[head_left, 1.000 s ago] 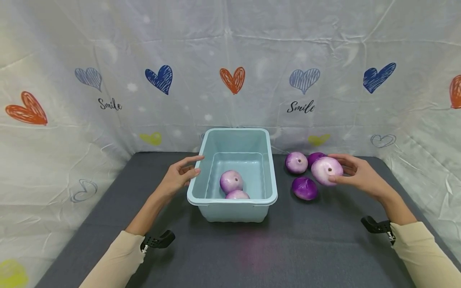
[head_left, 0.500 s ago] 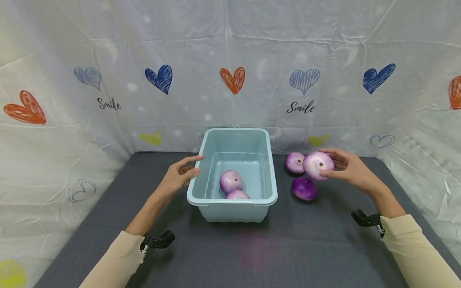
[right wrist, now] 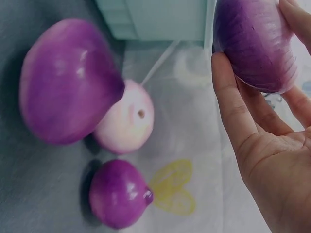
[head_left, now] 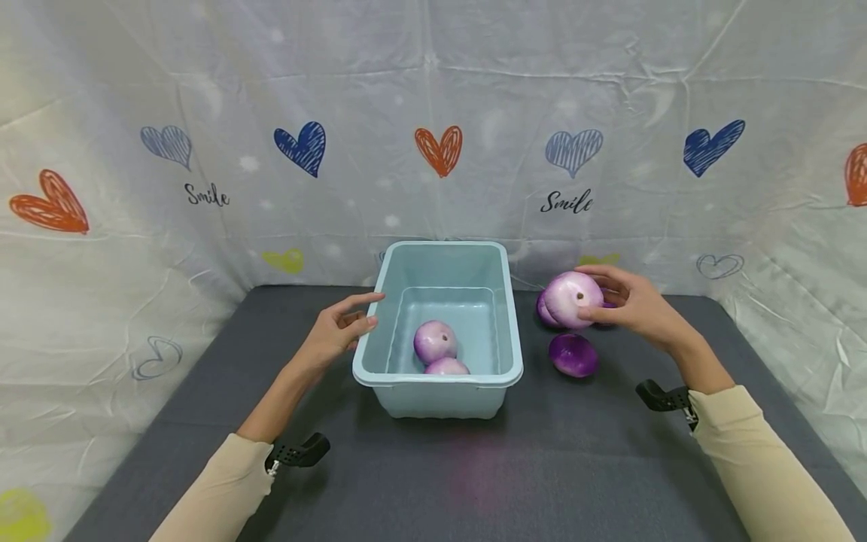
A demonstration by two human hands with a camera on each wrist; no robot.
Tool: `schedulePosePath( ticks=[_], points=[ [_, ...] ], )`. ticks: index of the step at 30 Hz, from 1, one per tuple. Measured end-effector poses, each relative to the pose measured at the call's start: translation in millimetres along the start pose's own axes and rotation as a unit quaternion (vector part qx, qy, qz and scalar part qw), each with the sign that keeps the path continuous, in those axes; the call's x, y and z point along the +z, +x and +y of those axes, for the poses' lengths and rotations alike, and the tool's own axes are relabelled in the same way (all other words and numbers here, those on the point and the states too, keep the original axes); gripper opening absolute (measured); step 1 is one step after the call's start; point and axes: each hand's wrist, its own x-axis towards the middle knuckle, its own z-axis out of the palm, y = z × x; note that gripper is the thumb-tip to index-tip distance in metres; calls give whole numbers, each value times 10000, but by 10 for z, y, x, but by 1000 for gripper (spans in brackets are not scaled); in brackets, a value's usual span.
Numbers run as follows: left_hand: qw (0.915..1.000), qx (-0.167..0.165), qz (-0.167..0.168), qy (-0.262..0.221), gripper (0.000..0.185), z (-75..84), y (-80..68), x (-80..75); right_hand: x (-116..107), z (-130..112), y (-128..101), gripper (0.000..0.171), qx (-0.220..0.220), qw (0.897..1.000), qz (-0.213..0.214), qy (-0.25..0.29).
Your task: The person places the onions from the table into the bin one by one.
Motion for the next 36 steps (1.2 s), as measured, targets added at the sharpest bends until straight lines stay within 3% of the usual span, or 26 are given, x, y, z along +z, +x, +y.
schedulePosePath(
  ticks=[15,24,36],
  points=[
    [10000,-88,26,21,46,18,-9,8,235,-304,356,64,-491,9985,-237,-7],
    [9999,-144,47,55,46,19,-13,11,441,-494,548,65,-687,9964,-388,301],
    [9998,-163,76,38,45,30,-6,10,758,-575,821,63,-790,9910,-796,736]
  ],
)
